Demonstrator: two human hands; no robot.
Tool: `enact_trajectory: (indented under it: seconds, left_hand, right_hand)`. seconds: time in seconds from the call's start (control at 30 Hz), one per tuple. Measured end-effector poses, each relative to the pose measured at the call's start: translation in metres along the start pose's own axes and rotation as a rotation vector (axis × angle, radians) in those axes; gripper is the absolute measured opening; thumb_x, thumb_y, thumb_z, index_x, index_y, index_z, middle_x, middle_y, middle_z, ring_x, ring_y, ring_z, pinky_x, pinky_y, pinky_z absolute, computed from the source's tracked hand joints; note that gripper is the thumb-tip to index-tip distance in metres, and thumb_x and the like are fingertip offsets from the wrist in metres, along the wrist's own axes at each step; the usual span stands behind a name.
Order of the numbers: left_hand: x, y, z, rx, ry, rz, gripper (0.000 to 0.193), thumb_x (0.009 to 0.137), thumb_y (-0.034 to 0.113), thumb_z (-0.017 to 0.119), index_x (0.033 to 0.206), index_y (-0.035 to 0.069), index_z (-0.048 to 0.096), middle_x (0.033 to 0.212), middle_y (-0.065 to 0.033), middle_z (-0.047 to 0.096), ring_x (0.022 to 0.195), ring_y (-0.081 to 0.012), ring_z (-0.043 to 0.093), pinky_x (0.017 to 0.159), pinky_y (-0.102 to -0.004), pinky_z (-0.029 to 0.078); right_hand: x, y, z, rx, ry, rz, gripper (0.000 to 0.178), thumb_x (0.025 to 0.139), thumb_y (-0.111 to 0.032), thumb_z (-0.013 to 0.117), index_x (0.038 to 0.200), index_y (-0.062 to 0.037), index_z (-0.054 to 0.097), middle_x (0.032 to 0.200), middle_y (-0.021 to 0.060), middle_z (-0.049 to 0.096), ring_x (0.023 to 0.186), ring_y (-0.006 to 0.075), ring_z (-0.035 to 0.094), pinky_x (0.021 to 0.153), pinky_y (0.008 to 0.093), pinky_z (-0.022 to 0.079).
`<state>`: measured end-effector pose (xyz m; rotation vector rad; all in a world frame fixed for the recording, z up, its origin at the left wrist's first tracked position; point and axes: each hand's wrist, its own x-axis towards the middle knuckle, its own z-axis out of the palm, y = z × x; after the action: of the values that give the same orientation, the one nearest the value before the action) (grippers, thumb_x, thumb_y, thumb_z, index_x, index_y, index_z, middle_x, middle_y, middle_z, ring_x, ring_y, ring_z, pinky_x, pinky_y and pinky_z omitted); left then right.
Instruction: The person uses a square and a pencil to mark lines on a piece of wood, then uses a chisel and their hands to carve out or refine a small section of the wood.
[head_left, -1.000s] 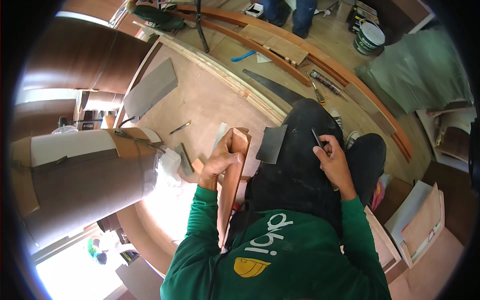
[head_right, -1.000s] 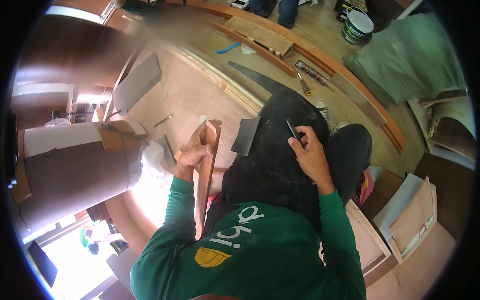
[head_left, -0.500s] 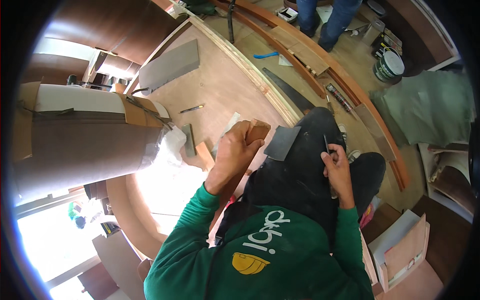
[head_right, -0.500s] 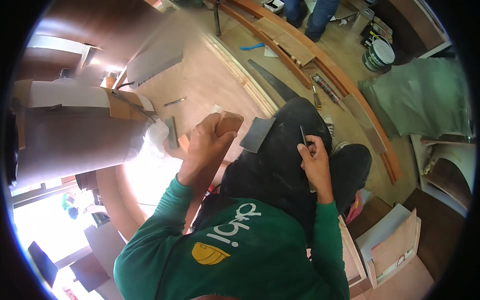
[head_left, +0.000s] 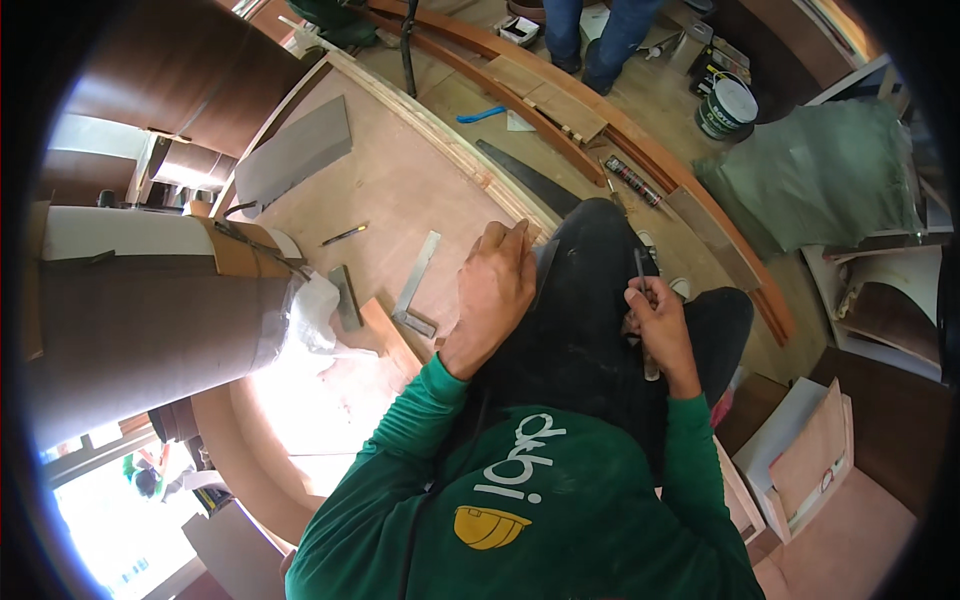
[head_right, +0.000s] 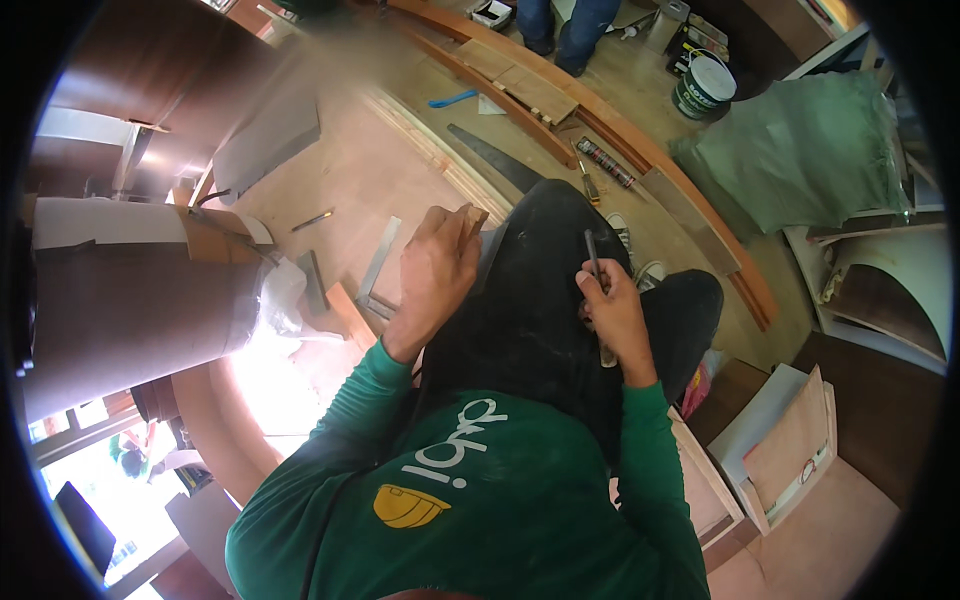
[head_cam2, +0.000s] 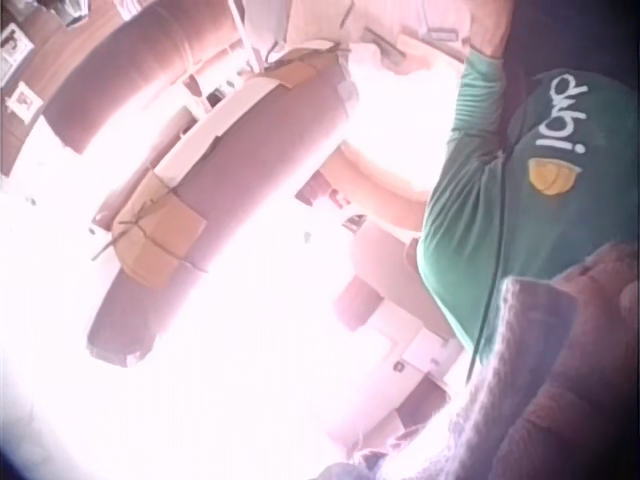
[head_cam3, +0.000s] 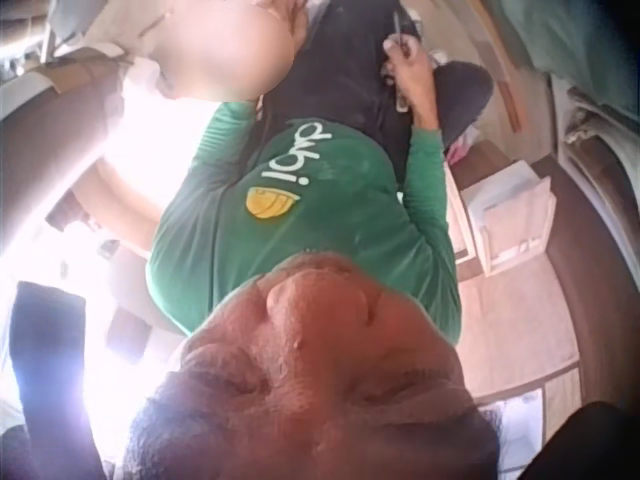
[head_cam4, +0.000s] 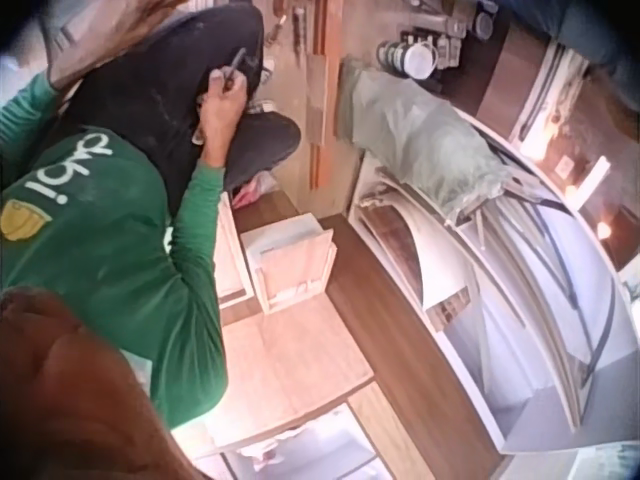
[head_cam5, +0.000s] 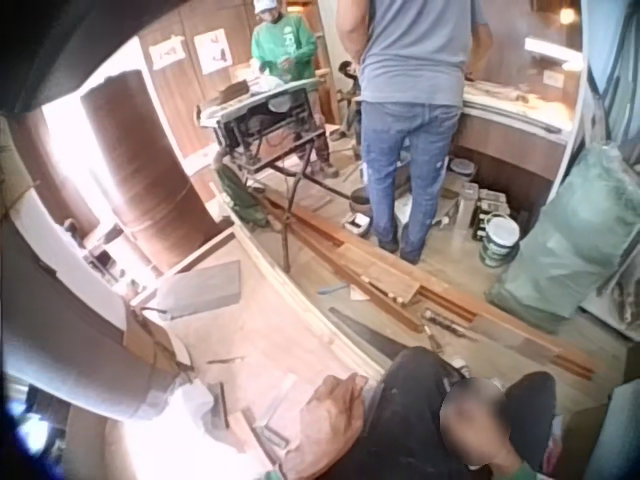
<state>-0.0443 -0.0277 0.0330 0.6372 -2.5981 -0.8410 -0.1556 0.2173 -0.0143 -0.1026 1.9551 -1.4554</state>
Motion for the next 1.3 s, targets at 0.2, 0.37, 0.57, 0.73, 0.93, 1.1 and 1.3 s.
enact_trajectory:
  seconds: [0.2,0.37,0.57,0.73,0.93,1.1,1.3]
  left_hand:
    - [-0.002,-0.011,0.019,-0.054,0.024,-0.021,0.031,0.095,0.007,0.068,0.125,0.002,0.072,0.103,-0.0166,0.064,0.098,-0.0391,0.067,0.082,-0.0502,0.057]
    - [-0.003,-0.015,0.028,-0.154,0.030,-0.025,0.031,0.095,0.007,0.069,0.125,0.002,0.072,0.103,-0.0168,0.064,0.097,-0.0397,0.067,0.082,-0.0496,0.057]
    - [0.001,-0.033,0.029,-0.113,0.080,-0.046,0.035,0.089,0.006,0.074,0.124,0.006,0.072,0.101,-0.0176,0.063,0.095,-0.0396,0.067,0.080,-0.0501,0.055]
    - [0.011,-0.078,0.042,-0.129,0.143,-0.005,0.028,0.089,0.008,0.075,0.117,0.006,0.074,0.095,-0.0187,0.063,0.088,-0.0403,0.067,0.076,-0.0510,0.055]
    - [0.015,-0.086,0.032,-0.150,0.042,-0.088,0.031,0.089,0.010,0.076,0.120,0.006,0.076,0.095,-0.0200,0.063,0.086,-0.0402,0.067,0.075,-0.0497,0.054]
    - [0.012,-0.084,0.035,-0.207,0.019,-0.079,0.039,0.089,0.012,0.075,0.127,0.004,0.073,0.101,-0.0227,0.064,0.094,-0.0417,0.067,0.082,-0.0500,0.054]
    - [0.003,-0.084,0.028,-0.292,-0.102,-0.058,0.055,0.090,0.015,0.075,0.141,-0.003,0.063,0.119,-0.0275,0.064,0.112,-0.0463,0.065,0.095,-0.0503,0.053]
  right_hand:
    - [-0.013,-0.003,0.011,-0.180,-0.006,-0.064,0.031,0.103,-0.023,0.071,0.123,0.0006,0.068,0.084,-0.0007,0.062,0.067,0.0078,0.056,0.064,0.0267,0.048]
    - [-0.011,-0.017,0.017,-0.135,0.026,-0.017,0.030,0.105,-0.022,0.070,0.124,-0.0002,0.068,0.087,-0.0009,0.062,0.066,0.0066,0.055,0.061,0.0253,0.047]
    - [-0.009,-0.041,0.030,-0.121,0.011,-0.061,0.025,0.106,-0.022,0.070,0.121,-0.0015,0.067,0.080,-0.0028,0.058,0.061,0.0048,0.051,0.054,0.0241,0.043]
    - [-0.003,-0.066,0.053,-0.197,-0.015,-0.103,0.025,0.105,-0.022,0.070,0.119,-0.0020,0.068,0.080,-0.0028,0.059,0.061,0.0052,0.051,0.055,0.0246,0.043]
    - [0.014,-0.070,0.073,-0.275,-0.069,-0.186,0.030,0.107,-0.027,0.067,0.116,0.0011,0.071,0.075,0.0041,0.064,0.056,0.0106,0.057,0.054,0.0308,0.047]
    - [0.034,-0.081,0.083,-0.259,-0.081,-0.201,0.032,0.107,-0.028,0.067,0.115,0.0017,0.072,0.068,0.0045,0.062,0.052,0.0122,0.058,0.051,0.0323,0.047]
    - [0.028,-0.105,0.097,-0.259,-0.105,-0.204,0.033,0.107,-0.028,0.067,0.117,0.0024,0.072,0.069,0.0043,0.061,0.054,0.0124,0.057,0.053,0.0324,0.047]
